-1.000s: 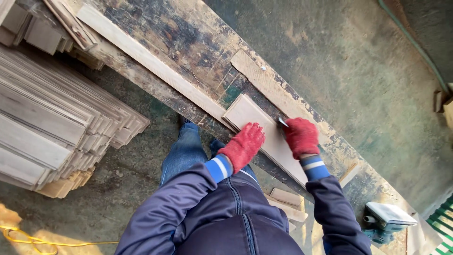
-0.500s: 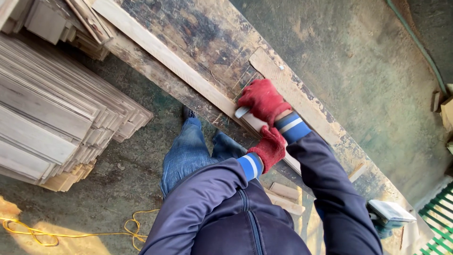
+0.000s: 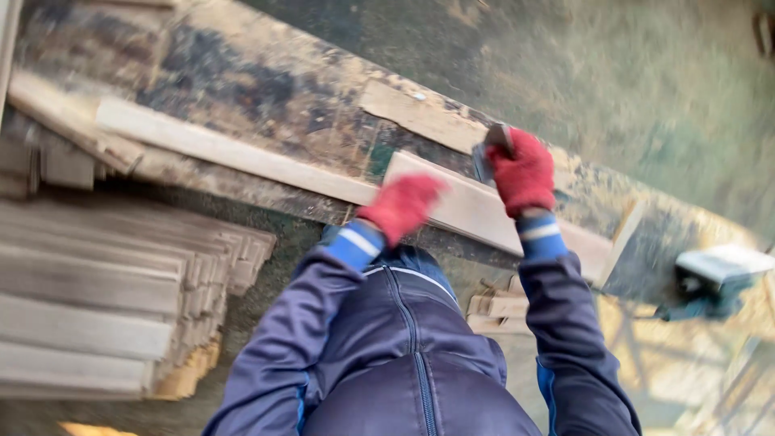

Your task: Manually sanding a wood plank with sandpaper at a workbench.

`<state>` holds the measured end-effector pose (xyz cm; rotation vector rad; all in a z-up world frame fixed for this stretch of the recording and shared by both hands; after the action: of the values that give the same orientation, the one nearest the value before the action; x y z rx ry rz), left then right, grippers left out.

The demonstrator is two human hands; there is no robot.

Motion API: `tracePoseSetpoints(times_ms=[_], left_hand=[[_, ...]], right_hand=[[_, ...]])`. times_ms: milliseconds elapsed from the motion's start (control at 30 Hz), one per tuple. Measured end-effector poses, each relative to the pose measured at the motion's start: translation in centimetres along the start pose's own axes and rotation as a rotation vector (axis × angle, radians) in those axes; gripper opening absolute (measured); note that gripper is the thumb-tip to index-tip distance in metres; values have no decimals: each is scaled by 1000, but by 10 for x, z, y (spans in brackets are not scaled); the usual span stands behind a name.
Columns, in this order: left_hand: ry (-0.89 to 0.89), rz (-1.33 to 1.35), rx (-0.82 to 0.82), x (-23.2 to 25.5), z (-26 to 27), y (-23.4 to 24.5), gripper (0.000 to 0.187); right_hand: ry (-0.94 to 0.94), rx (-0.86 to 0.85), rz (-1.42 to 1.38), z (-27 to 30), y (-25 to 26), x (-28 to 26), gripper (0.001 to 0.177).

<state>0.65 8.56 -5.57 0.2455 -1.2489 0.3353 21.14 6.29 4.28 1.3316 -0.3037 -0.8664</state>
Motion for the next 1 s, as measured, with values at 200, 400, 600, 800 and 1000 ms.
tracePoseSetpoints(times_ms=[200, 400, 600, 800, 1000], left_hand=[[352, -753, 150, -44, -32, 108, 34], [501, -709, 81, -47, -43, 100, 38], [583, -864, -50, -51, -57, 106, 45], [631, -825, -84, -6, -54, 105, 42], [658, -838, -114, -16, -53, 106, 41]], right_hand=[[-713, 103, -269, 128, -26, 206, 33], [-382, 612, 351, 154, -82, 137, 18], [272, 577, -174, 118, -126, -68, 13], [474, 381, -480, 125, -44, 16, 18], [539, 142, -563, 104, -47, -16, 12]])
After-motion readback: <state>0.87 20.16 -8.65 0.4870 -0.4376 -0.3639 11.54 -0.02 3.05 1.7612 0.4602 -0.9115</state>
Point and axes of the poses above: each hand's wrist, its own z-axis away from the middle knuckle, its own y-axis out of the back of the hand, x = y × z, the point moved 8 cm from there along -z, towards the middle knuckle, and after that the axes turned 5 degrees about -z, right-handed, at the moved point
